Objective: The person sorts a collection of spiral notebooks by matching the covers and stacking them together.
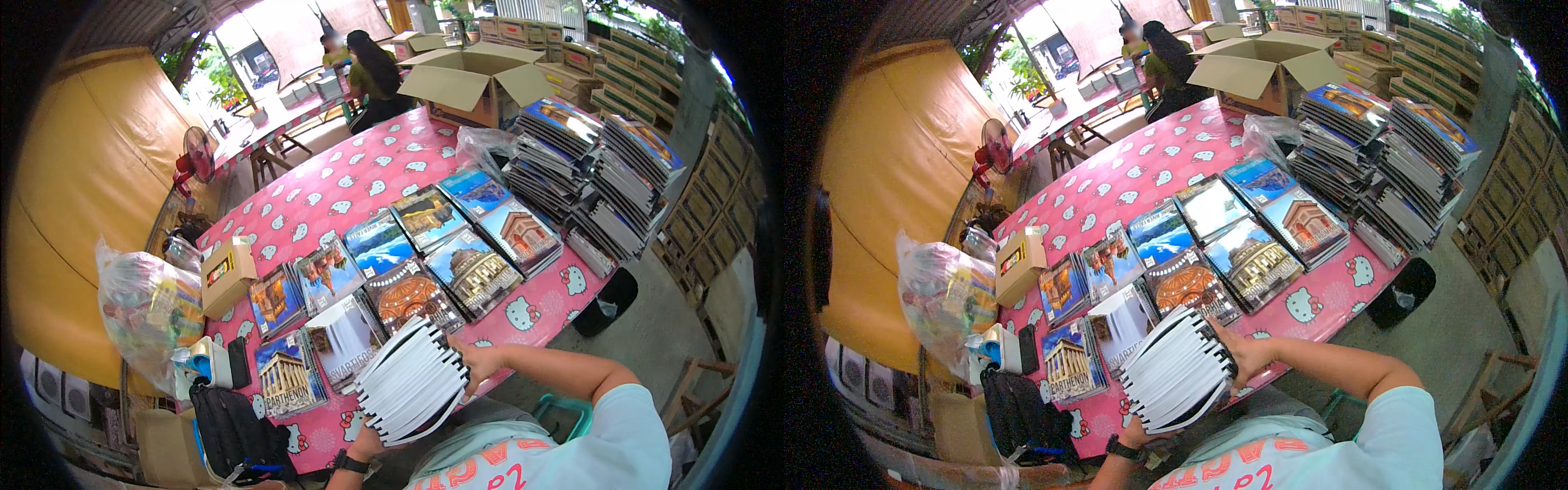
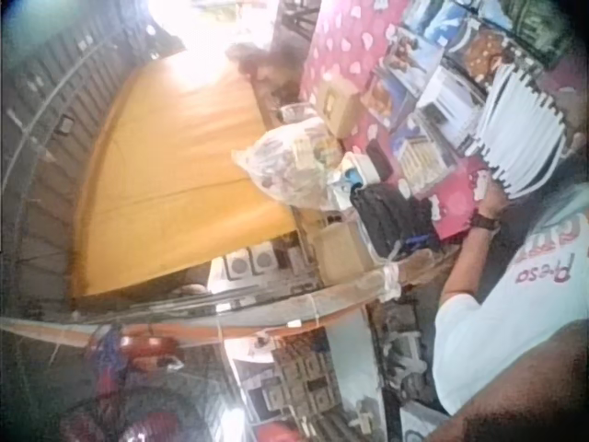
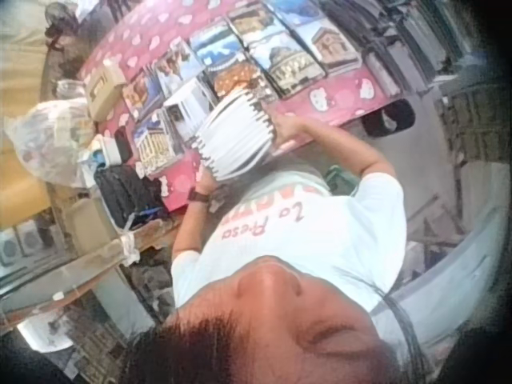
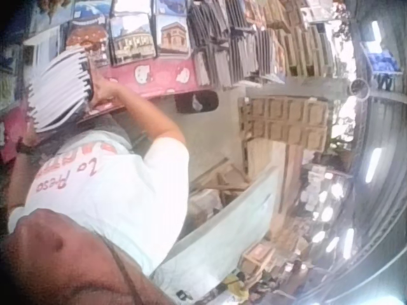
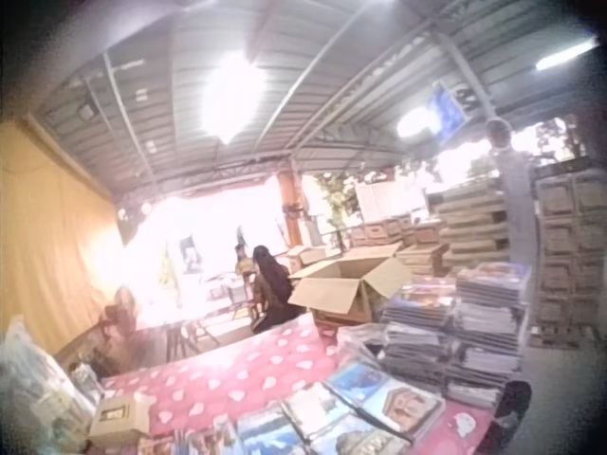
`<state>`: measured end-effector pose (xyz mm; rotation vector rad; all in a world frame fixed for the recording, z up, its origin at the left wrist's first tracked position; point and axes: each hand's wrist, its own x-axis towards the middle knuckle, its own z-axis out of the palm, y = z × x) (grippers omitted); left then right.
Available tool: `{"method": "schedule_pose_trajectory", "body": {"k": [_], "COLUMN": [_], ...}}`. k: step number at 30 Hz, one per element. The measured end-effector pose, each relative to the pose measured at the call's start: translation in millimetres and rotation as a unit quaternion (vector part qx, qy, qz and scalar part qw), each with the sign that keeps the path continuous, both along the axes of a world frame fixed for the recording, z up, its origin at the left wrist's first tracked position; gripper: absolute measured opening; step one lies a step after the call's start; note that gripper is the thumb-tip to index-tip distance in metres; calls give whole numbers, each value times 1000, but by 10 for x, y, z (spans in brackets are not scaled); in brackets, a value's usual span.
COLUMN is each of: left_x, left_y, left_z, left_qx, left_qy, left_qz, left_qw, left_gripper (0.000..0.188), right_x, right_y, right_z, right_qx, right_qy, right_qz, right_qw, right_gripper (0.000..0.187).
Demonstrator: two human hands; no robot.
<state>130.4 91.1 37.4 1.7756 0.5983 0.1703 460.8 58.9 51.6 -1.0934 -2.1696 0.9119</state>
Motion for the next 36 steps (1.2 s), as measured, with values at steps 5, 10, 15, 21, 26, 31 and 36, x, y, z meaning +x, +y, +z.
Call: {"method": "schedule_pose_trajectory", "body": {"k": [5, 10, 15, 21, 26, 31, 36], "left_x": [130, 815, 1363, 2225, 3305, 5152, 6338], "left_y": [-160, -87, -24, 171, 734, 1218, 1858], "left_z": [193, 813, 1026, 1447, 2150, 3210, 3730], "left_qx": [-132, -263, -366, -443, -331, -317, -217], "left_qy": [-79, -157, -204, -260, -314, -249, -218], "left_qz": [133, 213, 218, 174, 21, -130, -63], "left_qw": [979, 928, 881, 840, 890, 906, 950], "left_gripper": [63, 61, 60, 60, 58, 62, 31], "right_x": [25, -10, 318, 1103, 1991, 3373, 4247], "right_y": [124, -181, -579, -810, -583, -209, 203], "right_z": [22, 587, 571, 1207, 2308, 2856, 3190], "right_qx": [-62, -238, -258, -240, -138, -117, -133], "right_qy": [56, 138, 291, 411, 568, 583, 521], "right_qz": [6, -70, -134, -310, -306, -325, -412], "right_qw": [996, 959, 911, 823, 752, 736, 735], "right_gripper": [136, 121, 114, 105, 90, 82, 76]}}
